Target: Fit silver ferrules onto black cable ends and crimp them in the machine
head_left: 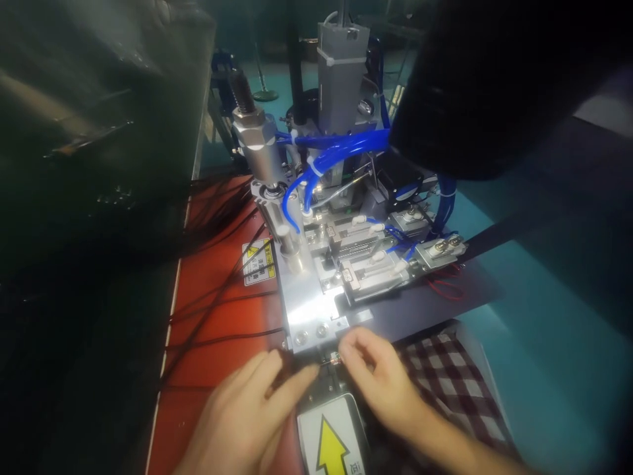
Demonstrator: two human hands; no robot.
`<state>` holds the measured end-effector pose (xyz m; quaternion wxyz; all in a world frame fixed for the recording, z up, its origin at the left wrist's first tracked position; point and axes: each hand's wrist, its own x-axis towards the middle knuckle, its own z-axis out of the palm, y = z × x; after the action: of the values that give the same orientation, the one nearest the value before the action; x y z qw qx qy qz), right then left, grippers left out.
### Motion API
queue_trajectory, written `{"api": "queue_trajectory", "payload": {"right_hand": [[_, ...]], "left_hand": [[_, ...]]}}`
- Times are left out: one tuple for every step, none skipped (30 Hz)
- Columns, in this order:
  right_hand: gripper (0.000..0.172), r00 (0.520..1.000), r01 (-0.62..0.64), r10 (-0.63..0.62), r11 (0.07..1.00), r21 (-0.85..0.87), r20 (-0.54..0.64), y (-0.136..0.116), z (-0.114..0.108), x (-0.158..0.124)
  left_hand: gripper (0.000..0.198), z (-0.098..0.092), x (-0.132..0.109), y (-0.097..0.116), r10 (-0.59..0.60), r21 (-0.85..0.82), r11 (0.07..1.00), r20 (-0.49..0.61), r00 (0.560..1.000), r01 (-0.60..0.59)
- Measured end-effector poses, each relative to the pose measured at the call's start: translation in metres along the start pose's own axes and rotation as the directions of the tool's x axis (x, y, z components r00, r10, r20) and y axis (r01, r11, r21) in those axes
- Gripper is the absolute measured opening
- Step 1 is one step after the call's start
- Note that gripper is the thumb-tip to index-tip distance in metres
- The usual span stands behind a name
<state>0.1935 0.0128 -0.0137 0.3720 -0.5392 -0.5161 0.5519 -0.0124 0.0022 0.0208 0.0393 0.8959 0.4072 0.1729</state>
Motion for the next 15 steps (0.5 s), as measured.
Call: {"api": "queue_trajectory", "payload": {"right_hand": [[0.028, 1.000, 0.017, -0.017, 1.000, -0.023, -0.006, 0.001, 0.000, 0.000], [0.028, 1.000, 0.026, -0.027, 0.999, -0.039, -0.010, 0.002, 0.000, 0.000], [0.028, 0.999, 0.032, -0.033, 0.998, -0.047, -0.010, 0.002, 0.000, 0.000], [0.028, 0.999, 0.036, -0.037, 0.998, -0.049, -0.010, 0.003, 0.000, 0.000], [0.028, 0.999, 0.036, -0.037, 0.998, -0.043, -0.009, 0.003, 0.000, 0.001], [0.028, 1.000, 0.027, -0.027, 0.999, -0.027, -0.004, 0.003, -0.001, 0.001], [0.028, 1.000, 0.001, -0.001, 1.000, 0.001, 0.008, 0.003, -0.002, 0.002], [0.028, 0.999, -0.041, 0.040, 0.998, 0.041, 0.027, 0.003, -0.003, 0.002], [0.029, 0.995, -0.089, 0.085, 0.992, 0.092, 0.048, 0.002, -0.005, 0.002], [0.030, 0.990, -0.135, 0.126, 0.980, 0.148, 0.070, 0.001, -0.007, 0.002], [0.030, 0.983, -0.174, 0.158, 0.963, 0.207, 0.092, 0.000, -0.008, 0.001], [0.030, 0.978, -0.202, 0.179, 0.944, 0.260, 0.109, -0.002, -0.010, 0.000], [0.030, 0.974, -0.221, 0.191, 0.928, 0.301, 0.124, -0.004, -0.011, -0.001], [0.028, 0.969, -0.238, 0.202, 0.913, 0.331, 0.139, -0.006, -0.011, -0.002], [0.026, 0.963, -0.262, 0.220, 0.899, 0.351, 0.154, -0.008, -0.012, -0.004]], "left_hand": [[0.035, 0.000, 0.000, -0.001, -0.003, -0.029, 1.000, -0.029, 1.000, 0.002], [0.033, -0.001, 0.001, -0.001, -0.007, -0.052, 0.999, -0.066, 0.998, 0.004], [0.031, -0.001, 0.001, -0.001, -0.008, -0.063, 0.998, -0.093, 0.996, 0.002], [0.030, -0.002, 0.001, -0.002, -0.001, -0.058, 0.998, -0.099, 0.995, -0.005], [0.030, -0.003, 0.001, -0.002, 0.014, -0.037, 0.999, -0.090, 0.996, -0.018], [0.031, -0.004, 0.000, -0.002, 0.035, -0.004, 0.999, -0.064, 0.997, -0.036], [0.031, -0.005, -0.001, -0.002, 0.054, 0.033, 0.998, -0.033, 0.998, -0.052], [0.033, -0.005, -0.003, -0.002, 0.065, 0.068, 0.996, -0.001, 0.998, -0.064], [0.034, -0.005, -0.004, -0.002, 0.071, 0.091, 0.993, 0.026, 0.997, -0.073], [0.035, -0.005, -0.005, -0.003, 0.072, 0.100, 0.992, 0.046, 0.996, -0.076], [0.035, -0.005, -0.006, -0.003, 0.069, 0.097, 0.992, 0.059, 0.996, -0.074], [0.035, -0.004, -0.006, -0.004, 0.065, 0.089, 0.994, 0.062, 0.996, -0.070], [0.034, -0.004, -0.006, -0.005, 0.064, 0.078, 0.995, 0.058, 0.996, -0.069], [0.032, -0.004, -0.006, -0.006, 0.070, 0.068, 0.995, 0.051, 0.996, -0.073], [0.031, -0.003, -0.006, -0.007, 0.070, 0.065, 0.995, 0.055, 0.996, -0.073]]}}
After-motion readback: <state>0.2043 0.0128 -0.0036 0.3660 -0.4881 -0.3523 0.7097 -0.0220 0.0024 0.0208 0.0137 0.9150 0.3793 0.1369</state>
